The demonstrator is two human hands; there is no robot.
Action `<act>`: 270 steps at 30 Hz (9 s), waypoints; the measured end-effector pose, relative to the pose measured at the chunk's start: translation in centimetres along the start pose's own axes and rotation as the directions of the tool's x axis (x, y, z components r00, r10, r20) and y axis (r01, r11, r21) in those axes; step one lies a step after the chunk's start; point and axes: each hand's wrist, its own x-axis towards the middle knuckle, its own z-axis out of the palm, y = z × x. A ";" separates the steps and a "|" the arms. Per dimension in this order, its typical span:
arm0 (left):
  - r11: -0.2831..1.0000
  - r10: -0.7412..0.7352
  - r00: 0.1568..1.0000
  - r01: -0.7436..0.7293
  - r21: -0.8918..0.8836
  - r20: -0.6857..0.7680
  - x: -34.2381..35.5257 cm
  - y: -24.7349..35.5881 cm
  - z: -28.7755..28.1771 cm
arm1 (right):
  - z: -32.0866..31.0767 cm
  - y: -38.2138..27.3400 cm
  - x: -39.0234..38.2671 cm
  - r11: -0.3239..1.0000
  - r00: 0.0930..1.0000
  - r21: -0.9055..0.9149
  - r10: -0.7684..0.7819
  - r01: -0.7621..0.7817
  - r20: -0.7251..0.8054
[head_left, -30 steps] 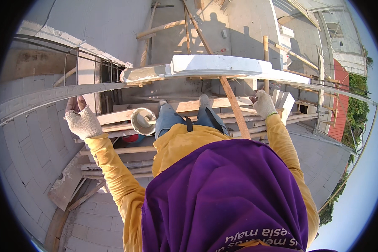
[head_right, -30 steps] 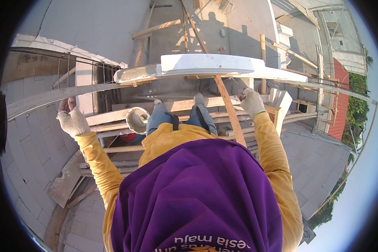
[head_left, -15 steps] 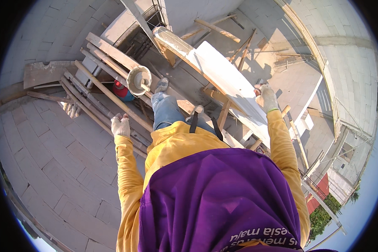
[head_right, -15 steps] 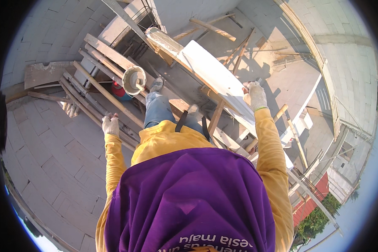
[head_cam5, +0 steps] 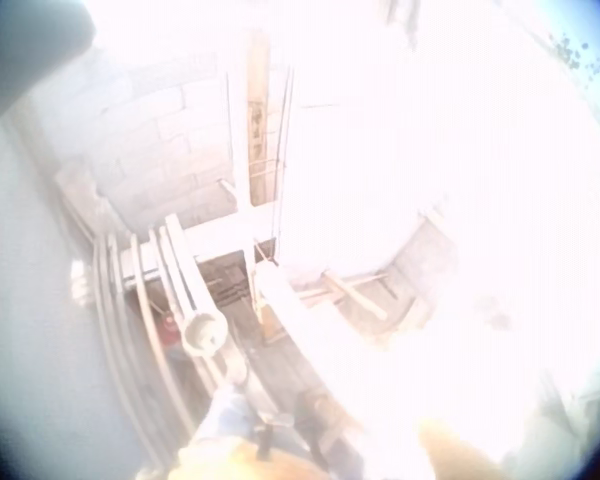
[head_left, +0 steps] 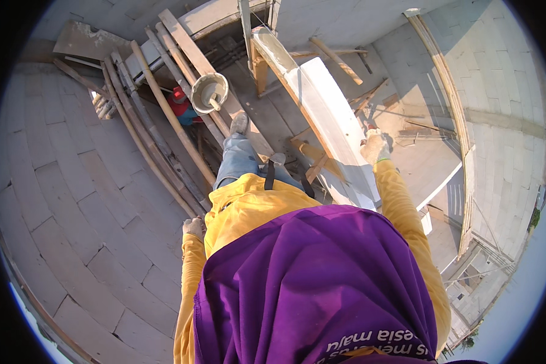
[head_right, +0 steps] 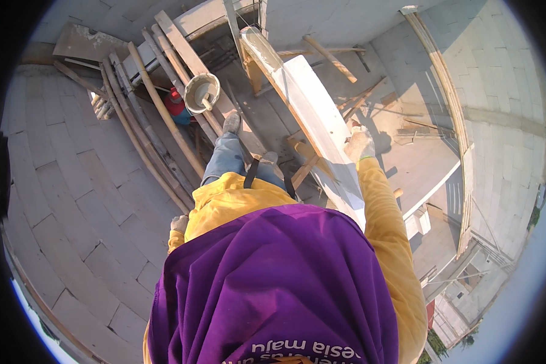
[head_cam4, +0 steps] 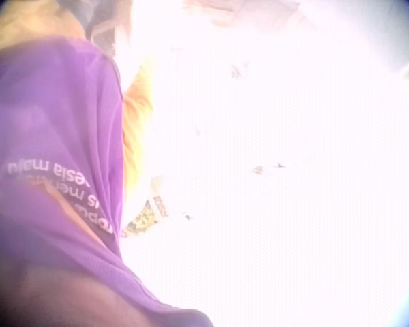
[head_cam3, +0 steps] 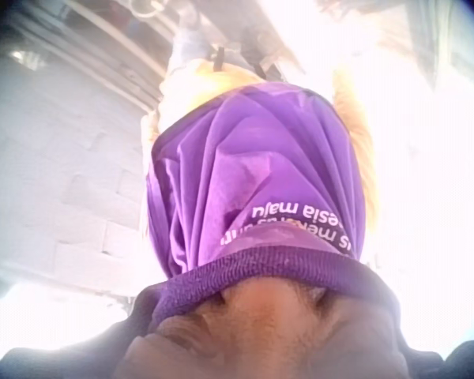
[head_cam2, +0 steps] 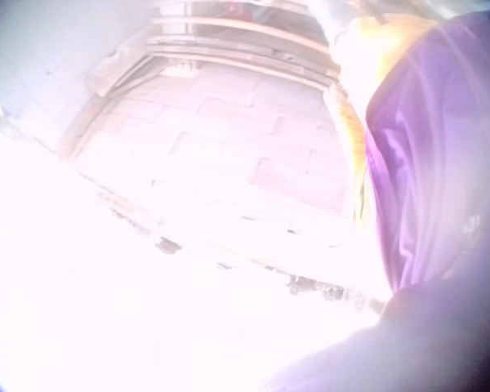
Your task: The person, using a trowel, applies mortar from a bucket onto the edge of a curved concrete wall while standing on a wooden scaffold.
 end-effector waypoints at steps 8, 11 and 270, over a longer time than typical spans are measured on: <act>0.971 0.236 0.968 -0.231 -0.064 0.086 0.3 7.3 1.9 | 1.9 0.5 -0.8 0.998 0.999 0.056 -0.043 0.041 0.028; 0.982 0.188 0.970 -0.188 -0.016 0.151 -2.1 11.3 3.4 | 0.4 -1.3 -0.7 1.000 0.990 0.026 0.003 -0.007 0.142; 0.797 0.595 0.629 -0.544 -0.263 0.501 -1.8 37.5 31.5 | 5.9 -20.0 1.9 0.520 0.981 0.845 -0.070 -0.120 0.183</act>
